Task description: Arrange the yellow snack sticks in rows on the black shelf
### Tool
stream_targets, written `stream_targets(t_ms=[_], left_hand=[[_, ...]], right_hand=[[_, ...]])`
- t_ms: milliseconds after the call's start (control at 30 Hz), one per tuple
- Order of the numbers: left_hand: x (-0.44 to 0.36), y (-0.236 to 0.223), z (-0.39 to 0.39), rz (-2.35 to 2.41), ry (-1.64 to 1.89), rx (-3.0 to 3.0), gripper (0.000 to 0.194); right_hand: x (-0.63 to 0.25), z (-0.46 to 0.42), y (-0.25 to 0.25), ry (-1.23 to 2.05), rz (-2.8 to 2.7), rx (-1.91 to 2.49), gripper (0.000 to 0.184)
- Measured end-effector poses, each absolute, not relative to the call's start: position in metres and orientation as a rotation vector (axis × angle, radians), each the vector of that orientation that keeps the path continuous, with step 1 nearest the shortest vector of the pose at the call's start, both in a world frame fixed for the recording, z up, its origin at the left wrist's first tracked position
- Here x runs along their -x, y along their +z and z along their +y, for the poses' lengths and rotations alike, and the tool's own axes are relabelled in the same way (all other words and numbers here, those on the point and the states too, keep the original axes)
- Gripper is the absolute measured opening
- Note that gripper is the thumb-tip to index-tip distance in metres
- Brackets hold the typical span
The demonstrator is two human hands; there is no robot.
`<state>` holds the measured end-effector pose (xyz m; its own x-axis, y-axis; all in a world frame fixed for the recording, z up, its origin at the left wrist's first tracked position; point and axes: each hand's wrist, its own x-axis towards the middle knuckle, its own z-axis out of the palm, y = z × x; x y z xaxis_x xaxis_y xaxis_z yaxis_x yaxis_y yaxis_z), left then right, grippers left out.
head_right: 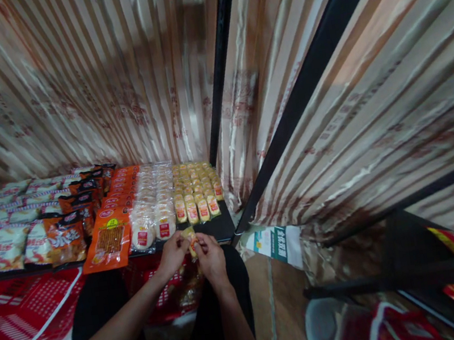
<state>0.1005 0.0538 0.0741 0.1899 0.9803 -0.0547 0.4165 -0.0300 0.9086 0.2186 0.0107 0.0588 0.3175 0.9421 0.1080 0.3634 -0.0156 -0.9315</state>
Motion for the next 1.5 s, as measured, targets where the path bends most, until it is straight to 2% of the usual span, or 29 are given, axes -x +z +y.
stream_targets(t_ms=[400,700,933,1167,1333,1500], left_hand=[[-0.133,0.082,0.069,1.440,0.779,-1.645,0.010],[-0.160,0.082,0.080,1.326,0.794,-1.682,0.011],[-0.176,0.082,0.089,1.233,0.852,-1.743,0.024],[-0.173,0.084,0.106,1.248,1.027,-2.396,0.029],[-0.176,0.076,0.122,1.155,0.865,-2.843,0.033],[-0.186,0.066,0.136,1.044,0.697,-3.054,0.037]], right_hand=[[-0.233,0.014,0.050,0.426,-1.446,1.736,0.047],[-0.239,0.022,0.048,0.194,-1.268,1.831,0.045],[-0.248,0.033,0.045,0.134,-1.086,1.873,0.051],[-0.243,0.036,0.044,0.054,-1.015,1.902,0.051],[-0.240,0.037,0.038,0.040,-0.952,1.878,0.052],[-0.241,0.036,0.031,-0.153,-1.012,1.839,0.049]])
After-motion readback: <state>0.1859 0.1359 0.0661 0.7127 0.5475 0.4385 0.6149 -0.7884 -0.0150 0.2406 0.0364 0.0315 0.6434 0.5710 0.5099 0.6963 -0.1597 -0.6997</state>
